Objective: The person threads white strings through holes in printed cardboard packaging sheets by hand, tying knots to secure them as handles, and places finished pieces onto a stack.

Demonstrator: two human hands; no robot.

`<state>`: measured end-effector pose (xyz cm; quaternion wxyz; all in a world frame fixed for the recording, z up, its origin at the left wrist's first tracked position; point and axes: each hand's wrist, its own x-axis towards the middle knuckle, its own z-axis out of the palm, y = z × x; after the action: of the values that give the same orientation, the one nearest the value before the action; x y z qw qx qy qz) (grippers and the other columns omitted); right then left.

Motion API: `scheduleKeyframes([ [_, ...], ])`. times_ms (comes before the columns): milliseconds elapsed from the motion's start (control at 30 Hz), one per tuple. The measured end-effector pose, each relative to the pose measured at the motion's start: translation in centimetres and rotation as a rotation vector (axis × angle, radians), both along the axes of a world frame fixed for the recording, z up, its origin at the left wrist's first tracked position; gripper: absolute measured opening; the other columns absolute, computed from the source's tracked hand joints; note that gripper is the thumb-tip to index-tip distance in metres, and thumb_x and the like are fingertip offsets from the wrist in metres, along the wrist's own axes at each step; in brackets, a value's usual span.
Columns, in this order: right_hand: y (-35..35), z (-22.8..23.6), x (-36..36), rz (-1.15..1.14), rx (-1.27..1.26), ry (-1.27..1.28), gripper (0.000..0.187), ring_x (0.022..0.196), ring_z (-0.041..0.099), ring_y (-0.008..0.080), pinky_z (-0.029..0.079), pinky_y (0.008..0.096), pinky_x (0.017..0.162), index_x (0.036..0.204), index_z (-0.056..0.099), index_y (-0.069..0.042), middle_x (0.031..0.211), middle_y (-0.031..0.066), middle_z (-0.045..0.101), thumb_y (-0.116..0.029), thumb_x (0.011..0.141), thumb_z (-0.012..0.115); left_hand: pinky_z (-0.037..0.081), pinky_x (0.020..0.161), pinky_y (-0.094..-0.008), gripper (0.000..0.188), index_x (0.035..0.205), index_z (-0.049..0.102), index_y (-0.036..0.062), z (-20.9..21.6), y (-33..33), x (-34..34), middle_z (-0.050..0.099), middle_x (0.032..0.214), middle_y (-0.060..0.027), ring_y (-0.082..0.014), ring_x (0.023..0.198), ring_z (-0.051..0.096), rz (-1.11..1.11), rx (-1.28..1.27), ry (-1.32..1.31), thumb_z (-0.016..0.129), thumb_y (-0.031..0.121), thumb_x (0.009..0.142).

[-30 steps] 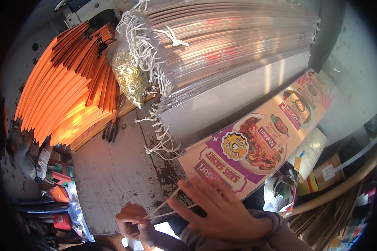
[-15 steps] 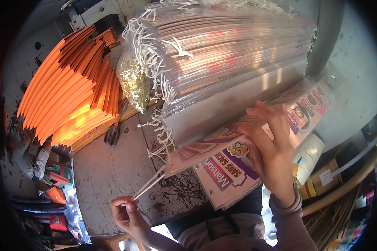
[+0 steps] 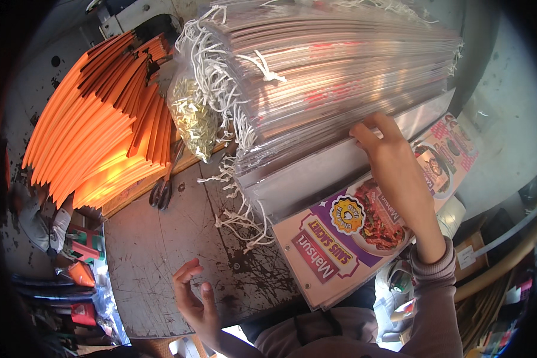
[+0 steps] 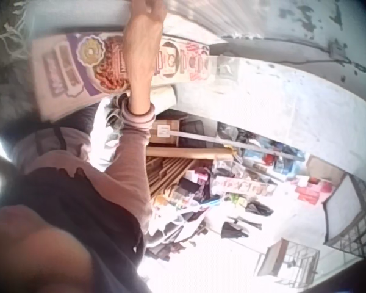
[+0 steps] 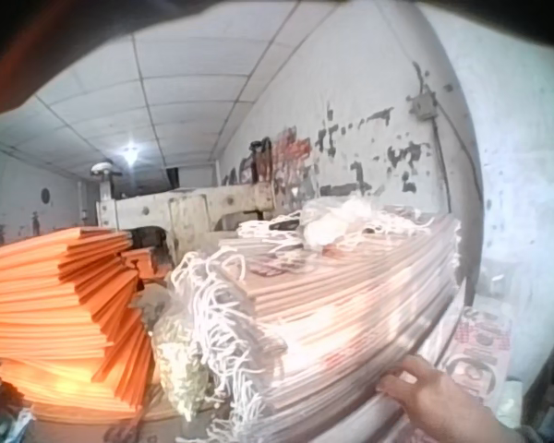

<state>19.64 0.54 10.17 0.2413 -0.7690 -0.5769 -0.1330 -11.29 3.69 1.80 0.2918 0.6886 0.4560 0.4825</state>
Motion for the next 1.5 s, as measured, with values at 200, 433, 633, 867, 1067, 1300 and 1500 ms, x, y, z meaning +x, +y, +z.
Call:
scheduleKeyframes([
  [200,0.6,0.2,1.9,0.082,-0.012,-0.093,0.037,0.087,0.057,0.0322,0.048,0.0363,0.071,0.100,0.057,-0.004,0.104,0.0147,0.050,0.012,0.067,0.048,0.035,0.090,-0.0363,0.030,0.091,0.055,0.0010,0.1,0.0,0.9,0.055,0.100,-0.0145,-0.0239,0.098,0.050,-0.024,-0.020,0.008,0.057,0.029,0.080],
  [433,0.4,0.7,1.9,0.063,-0.057,-0.153,0.040,0.089,0.056,0.0316,0.048,0.0363,0.071,0.099,0.058,-0.006,0.107,0.0127,0.049,0.013,0.065,0.047,0.039,0.087,-0.0363,0.022,0.092,0.058,0.0044,0.5,-0.6,2.2,0.059,0.097,-0.0128,-0.0280,0.095,0.055,-0.219,-0.035,0.216,0.063,0.011,0.072],
  [633,0.8,0.3,0.9,0.090,-0.031,-0.318,0.033,0.089,0.055,0.0291,0.048,0.0369,0.069,0.093,0.057,-0.003,0.099,0.0105,0.050,0.011,0.065,0.048,0.035,0.088,-0.0386,0.031,0.099,0.057,0.0088,0.2,-1.6,4.2,0.057,0.104,-0.0060,-0.0240,0.095,0.053,-0.437,-0.001,0.380,0.067,0.019,0.072],
  [867,1.1,0.5,1.5,0.155,-0.036,-0.284,0.028,0.095,0.050,0.0249,0.049,0.0359,0.068,0.089,0.054,-0.003,0.095,0.0075,0.049,0.006,0.063,0.052,0.034,0.090,-0.0390,0.034,0.103,0.054,0.0064,-0.1,-1.7,5.1,0.055,0.106,-0.0070,-0.0231,0.096,0.053,-0.500,0.038,0.474,0.064,0.023,0.076],
  [1067,0.1,0.6,1.0,0.173,-0.093,-0.430,0.029,0.091,0.051,0.0249,0.051,0.0334,0.067,0.092,0.053,-0.005,0.093,0.0062,0.048,0.002,0.063,0.053,0.042,0.082,-0.0373,0.044,0.114,0.046,0.0008,-0.3,-2.2,5.9,0.054,0.107,-0.0157,-0.0306,0.095,0.055,-0.520,-0.108,0.347,0.063,0.019,0.077],
  [1300,1.3,-0.7,1.8,0.180,-0.096,-0.415,0.031,0.092,0.051,0.0247,0.052,0.0324,0.063,0.096,0.052,-0.005,0.096,0.0072,0.049,-0.002,0.065,0.055,0.049,0.070,-0.0372,0.063,0.129,0.032,-0.0021,-1.1,-2.5,6.1,0.054,0.104,-0.0221,-0.0350,0.087,0.059,-0.574,-0.191,0.133,0.064,0.014,0.077],
  [1500,1.8,-0.3,0.9,0.114,0.061,-0.417,0.029,0.098,0.050,0.0266,0.051,0.0344,0.069,0.097,0.053,-0.003,0.103,0.0094,0.050,-0.002,0.069,0.057,0.048,0.070,-0.0363,0.061,0.128,0.036,0.0016,-0.3,-2.3,6.0,0.056,0.096,-0.0196,-0.0324,0.084,0.059,-0.544,-0.122,0.252,0.066,0.015,0.076],
])
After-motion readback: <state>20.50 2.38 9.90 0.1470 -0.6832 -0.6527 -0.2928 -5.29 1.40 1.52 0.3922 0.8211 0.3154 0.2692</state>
